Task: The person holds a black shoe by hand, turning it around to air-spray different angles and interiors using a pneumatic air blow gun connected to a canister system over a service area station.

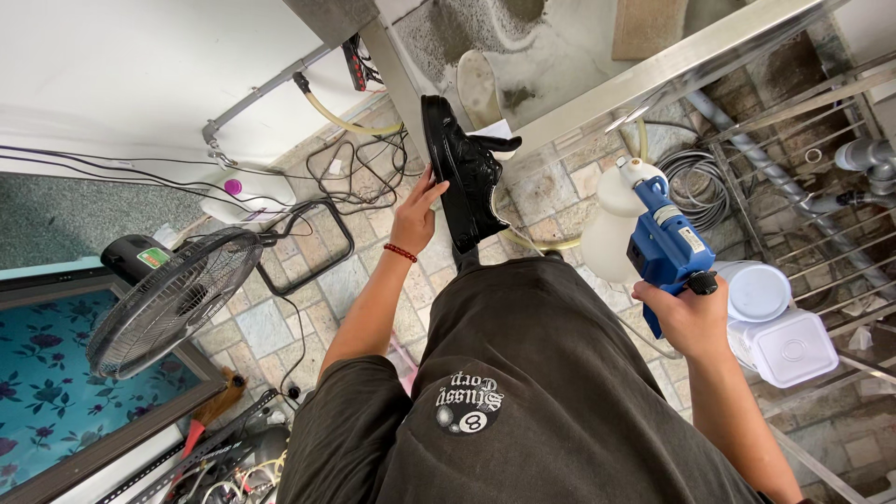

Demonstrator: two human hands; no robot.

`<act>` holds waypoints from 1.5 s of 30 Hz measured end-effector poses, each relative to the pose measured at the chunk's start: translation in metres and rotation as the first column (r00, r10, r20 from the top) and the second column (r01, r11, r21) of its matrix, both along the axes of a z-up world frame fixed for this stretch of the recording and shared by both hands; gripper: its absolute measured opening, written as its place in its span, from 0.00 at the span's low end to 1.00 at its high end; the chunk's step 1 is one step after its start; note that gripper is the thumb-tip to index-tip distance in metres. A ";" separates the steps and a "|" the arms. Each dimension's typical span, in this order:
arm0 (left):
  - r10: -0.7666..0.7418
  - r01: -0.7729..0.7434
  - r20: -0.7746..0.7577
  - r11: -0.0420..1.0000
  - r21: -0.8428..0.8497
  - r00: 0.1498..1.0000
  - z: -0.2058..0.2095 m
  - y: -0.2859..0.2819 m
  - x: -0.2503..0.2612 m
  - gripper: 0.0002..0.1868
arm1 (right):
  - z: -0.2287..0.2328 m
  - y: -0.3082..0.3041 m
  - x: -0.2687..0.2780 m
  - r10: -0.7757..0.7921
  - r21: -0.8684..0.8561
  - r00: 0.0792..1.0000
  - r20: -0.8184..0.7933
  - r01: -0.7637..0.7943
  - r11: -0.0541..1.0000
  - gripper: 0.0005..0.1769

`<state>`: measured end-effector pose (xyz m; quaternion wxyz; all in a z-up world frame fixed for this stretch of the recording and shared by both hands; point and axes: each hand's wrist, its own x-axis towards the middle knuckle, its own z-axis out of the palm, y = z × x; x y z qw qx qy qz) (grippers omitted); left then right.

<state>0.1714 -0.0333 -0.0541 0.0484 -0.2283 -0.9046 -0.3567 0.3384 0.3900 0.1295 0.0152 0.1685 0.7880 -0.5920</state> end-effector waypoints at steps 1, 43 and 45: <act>0.000 0.000 0.006 1.000 -0.002 1.000 0.003 0.004 0.004 0.42 | -0.001 0.000 0.001 -0.016 -0.012 1.000 0.010 0.016 1.000 0.13; -0.703 -0.691 0.435 -0.111 0.714 0.562 -0.008 0.096 -0.175 0.25 | 0.080 -0.038 0.064 0.109 0.347 0.971 -0.213 -0.029 0.937 0.30; -0.713 -0.683 0.430 -0.094 0.724 0.554 -0.009 0.095 -0.173 0.25 | 0.080 -0.035 0.063 0.121 0.324 0.968 -0.219 -0.045 0.945 0.30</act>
